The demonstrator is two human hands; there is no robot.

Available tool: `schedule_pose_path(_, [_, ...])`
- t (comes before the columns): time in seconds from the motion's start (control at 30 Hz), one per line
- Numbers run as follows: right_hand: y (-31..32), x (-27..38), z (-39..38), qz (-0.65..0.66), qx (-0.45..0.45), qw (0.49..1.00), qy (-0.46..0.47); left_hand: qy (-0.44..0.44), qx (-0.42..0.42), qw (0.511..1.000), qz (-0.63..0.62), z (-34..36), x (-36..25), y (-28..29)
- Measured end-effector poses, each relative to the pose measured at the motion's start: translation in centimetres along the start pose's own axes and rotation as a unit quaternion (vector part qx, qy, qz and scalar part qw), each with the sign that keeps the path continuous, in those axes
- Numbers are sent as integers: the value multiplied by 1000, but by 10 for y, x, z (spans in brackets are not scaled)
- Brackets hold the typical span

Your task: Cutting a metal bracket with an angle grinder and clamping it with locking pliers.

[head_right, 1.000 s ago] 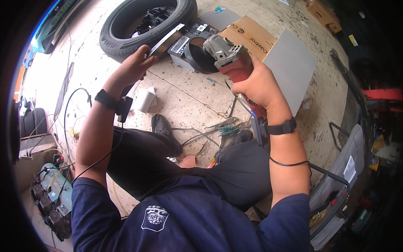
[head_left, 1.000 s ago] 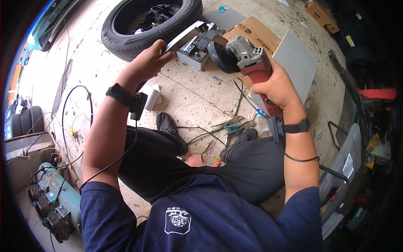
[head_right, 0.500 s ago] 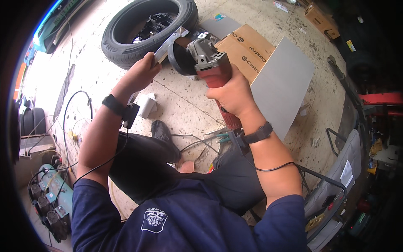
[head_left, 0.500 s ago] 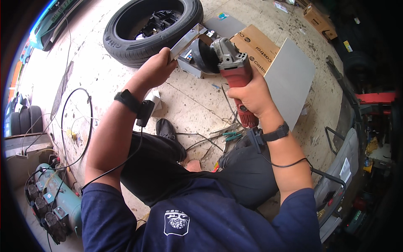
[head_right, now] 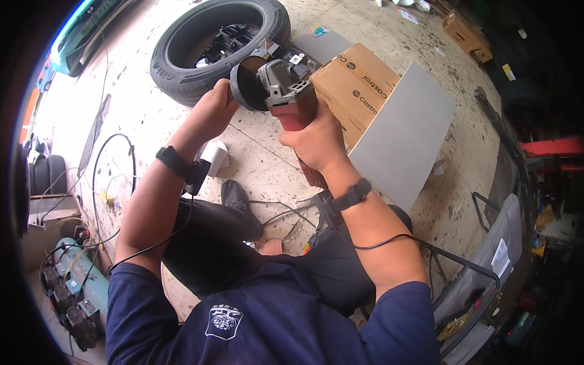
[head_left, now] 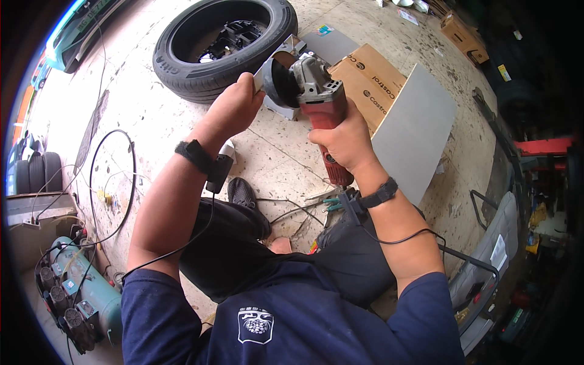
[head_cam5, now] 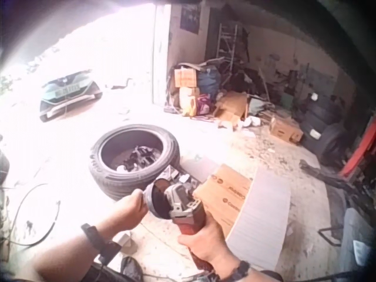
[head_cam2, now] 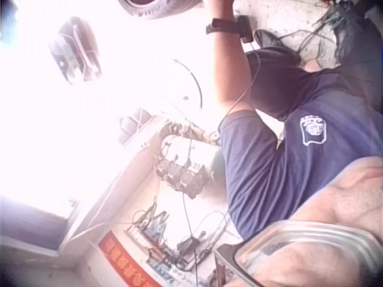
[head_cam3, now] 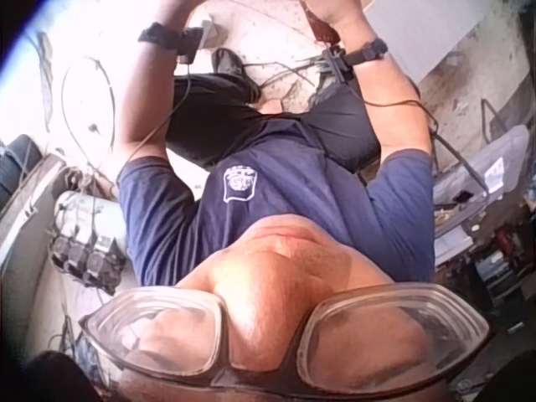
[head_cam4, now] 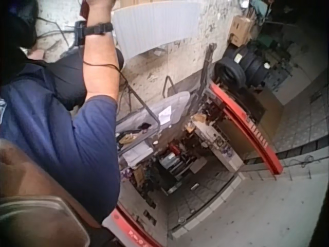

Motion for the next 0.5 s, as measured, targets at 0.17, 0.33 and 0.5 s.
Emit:
schedule_pose_path(0.17, [-2,-5,4,3,-5,1000,-8,12,2,1000,24,-3,-6,4])
schedule_pose_path(0.33, [-1,-3,6,21,5,999,-30,4,3,1000,25,-5,-11,6])
schedule_pose_path(0.5, [0,-3,8,10,-1,1000,-25,18,8,999,33,-5,-17,8])
Point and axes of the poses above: each hand's wrist, its own z-axis towards the middle knuckle, its own y-axis out of the back of the hand, x = y × z, the point moved 2 cm from there along z, towards the middle knuckle, and after that the axes turned 1 degree about -x, right-handed, at the moved point
